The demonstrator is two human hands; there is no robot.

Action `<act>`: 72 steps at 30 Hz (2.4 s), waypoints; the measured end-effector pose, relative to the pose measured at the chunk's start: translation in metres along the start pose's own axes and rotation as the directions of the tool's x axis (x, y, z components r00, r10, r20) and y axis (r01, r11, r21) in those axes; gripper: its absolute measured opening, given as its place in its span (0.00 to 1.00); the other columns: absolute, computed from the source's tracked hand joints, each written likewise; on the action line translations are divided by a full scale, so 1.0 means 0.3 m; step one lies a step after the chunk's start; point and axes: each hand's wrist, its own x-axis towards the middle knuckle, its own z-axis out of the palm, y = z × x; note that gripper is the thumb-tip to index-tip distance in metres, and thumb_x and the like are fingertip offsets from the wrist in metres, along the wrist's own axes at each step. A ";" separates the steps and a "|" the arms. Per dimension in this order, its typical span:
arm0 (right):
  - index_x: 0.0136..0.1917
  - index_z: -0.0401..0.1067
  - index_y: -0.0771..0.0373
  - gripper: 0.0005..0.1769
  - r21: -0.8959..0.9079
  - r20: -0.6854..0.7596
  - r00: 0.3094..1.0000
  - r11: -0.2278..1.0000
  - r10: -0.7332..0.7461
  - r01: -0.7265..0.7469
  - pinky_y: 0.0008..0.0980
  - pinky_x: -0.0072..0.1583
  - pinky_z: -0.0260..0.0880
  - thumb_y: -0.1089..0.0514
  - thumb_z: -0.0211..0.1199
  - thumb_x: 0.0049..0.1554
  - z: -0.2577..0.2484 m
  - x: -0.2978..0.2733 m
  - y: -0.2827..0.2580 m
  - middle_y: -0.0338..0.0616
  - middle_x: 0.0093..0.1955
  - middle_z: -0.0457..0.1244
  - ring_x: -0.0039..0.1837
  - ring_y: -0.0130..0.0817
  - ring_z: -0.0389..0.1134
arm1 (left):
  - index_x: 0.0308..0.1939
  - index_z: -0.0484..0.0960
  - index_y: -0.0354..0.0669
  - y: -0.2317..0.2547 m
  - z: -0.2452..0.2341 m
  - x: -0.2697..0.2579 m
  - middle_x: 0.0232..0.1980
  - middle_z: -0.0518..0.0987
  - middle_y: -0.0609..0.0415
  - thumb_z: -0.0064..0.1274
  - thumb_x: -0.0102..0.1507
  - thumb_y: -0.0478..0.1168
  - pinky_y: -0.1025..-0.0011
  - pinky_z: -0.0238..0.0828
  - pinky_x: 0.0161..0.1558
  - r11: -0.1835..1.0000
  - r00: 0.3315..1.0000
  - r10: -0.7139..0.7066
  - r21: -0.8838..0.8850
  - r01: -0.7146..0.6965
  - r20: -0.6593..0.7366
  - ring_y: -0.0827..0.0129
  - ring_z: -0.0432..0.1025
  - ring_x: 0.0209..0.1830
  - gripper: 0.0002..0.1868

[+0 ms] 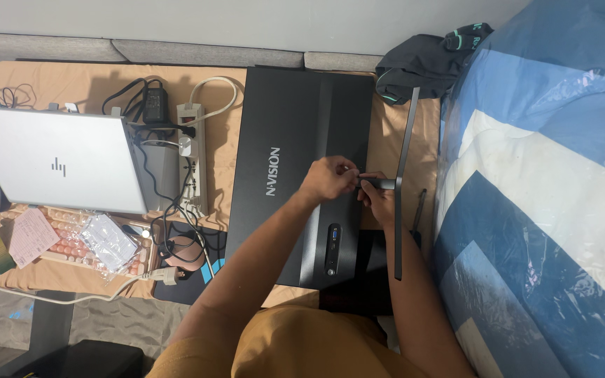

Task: The person removes a monitor from its stand, places it face down, and then assembles the stand by inserting and tightening screws with a screwdriver. The person handles the monitor, stand, screws, and screwdriver throughout the process.

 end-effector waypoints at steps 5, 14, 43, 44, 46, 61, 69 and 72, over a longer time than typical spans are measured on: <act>0.53 0.68 0.62 0.09 -0.022 -0.015 0.999 0.999 0.040 -0.040 0.21 0.35 0.58 0.58 0.55 0.60 0.001 -0.001 -0.004 0.39 0.31 0.62 0.32 0.21 0.59 | 0.43 0.80 0.42 0.006 -0.026 -0.009 0.31 0.81 0.46 0.47 0.63 0.46 0.63 0.76 0.39 0.877 0.996 0.077 0.478 -0.050 -0.037 0.57 0.78 0.32 0.13; 0.53 0.69 0.64 0.09 -0.076 -0.016 0.991 0.989 -0.130 0.129 0.21 0.35 0.57 0.59 0.55 0.60 0.007 0.012 0.065 0.39 0.31 0.62 0.31 0.21 0.58 | 0.39 0.79 0.39 -0.136 -0.086 -0.107 0.37 0.79 0.45 0.43 0.66 0.43 0.59 0.68 0.47 0.870 0.872 0.370 0.448 -0.205 -0.320 0.53 0.72 0.41 0.12; 0.52 0.68 0.66 0.09 0.109 0.152 0.961 0.970 -0.231 0.216 0.20 0.35 0.57 0.59 0.54 0.62 0.340 -0.158 -0.419 0.43 0.33 0.63 0.33 0.22 0.60 | 0.39 0.72 0.42 -0.032 -0.147 -0.435 0.23 0.59 0.67 0.46 0.68 0.49 0.80 0.46 0.22 0.550 0.998 -0.014 -0.833 0.063 0.066 0.82 0.50 0.19 0.14; 0.52 0.68 0.66 0.09 0.084 0.150 0.962 0.972 -0.228 0.217 0.20 0.34 0.57 0.59 0.54 0.61 0.368 -0.171 -0.425 0.43 0.33 0.63 0.32 0.22 0.59 | 0.38 0.73 0.43 -0.029 -0.158 -0.450 0.22 0.59 0.66 0.46 0.67 0.49 0.80 0.46 0.21 0.566 0.999 -0.030 -0.823 0.043 0.031 0.82 0.51 0.19 0.13; 0.53 0.68 0.67 0.09 0.054 0.129 0.957 0.965 -0.261 0.256 0.20 0.34 0.58 0.59 0.54 0.62 0.427 -0.199 -0.436 0.43 0.35 0.63 0.33 0.22 0.60 | 0.37 0.74 0.43 -0.028 -0.187 -0.477 0.21 0.60 0.65 0.45 0.66 0.48 0.80 0.47 0.20 0.600 0.998 -0.053 -0.800 0.009 -0.029 0.82 0.51 0.17 0.12; 0.74 0.46 0.64 0.30 0.059 0.158 0.883 0.897 -0.442 0.438 0.27 0.45 0.68 0.66 0.52 0.61 0.633 -0.465 -0.393 0.50 0.50 0.61 0.45 0.29 0.65 | 0.39 0.74 0.40 -0.027 -0.308 -0.601 0.25 0.76 0.51 0.36 0.68 0.46 0.70 0.69 0.35 0.968 0.969 0.185 -0.139 -0.208 -0.163 0.69 0.73 0.27 0.15; 0.78 0.32 0.62 0.47 -0.011 0.240 0.894 0.920 -0.379 0.392 0.32 0.55 0.70 0.70 0.57 0.55 0.581 -0.605 -0.311 0.52 0.58 0.57 0.53 0.33 0.65 | 0.39 0.75 0.40 -0.072 -0.247 -0.637 0.29 0.78 0.50 0.36 0.68 0.47 0.68 0.72 0.37 0.981 0.986 0.167 -0.104 -0.166 -0.006 0.67 0.76 0.31 0.17; 0.78 0.29 0.64 0.51 -0.126 0.213 0.939 0.945 -0.271 0.301 0.31 0.55 0.69 0.68 0.59 0.54 0.544 -0.667 -0.306 0.52 0.57 0.56 0.54 0.34 0.66 | 0.40 0.75 0.41 -0.098 -0.207 -0.638 0.31 0.79 0.51 0.36 0.67 0.47 0.69 0.72 0.39 0.977 0.981 0.185 -0.115 -0.179 0.050 0.68 0.77 0.34 0.16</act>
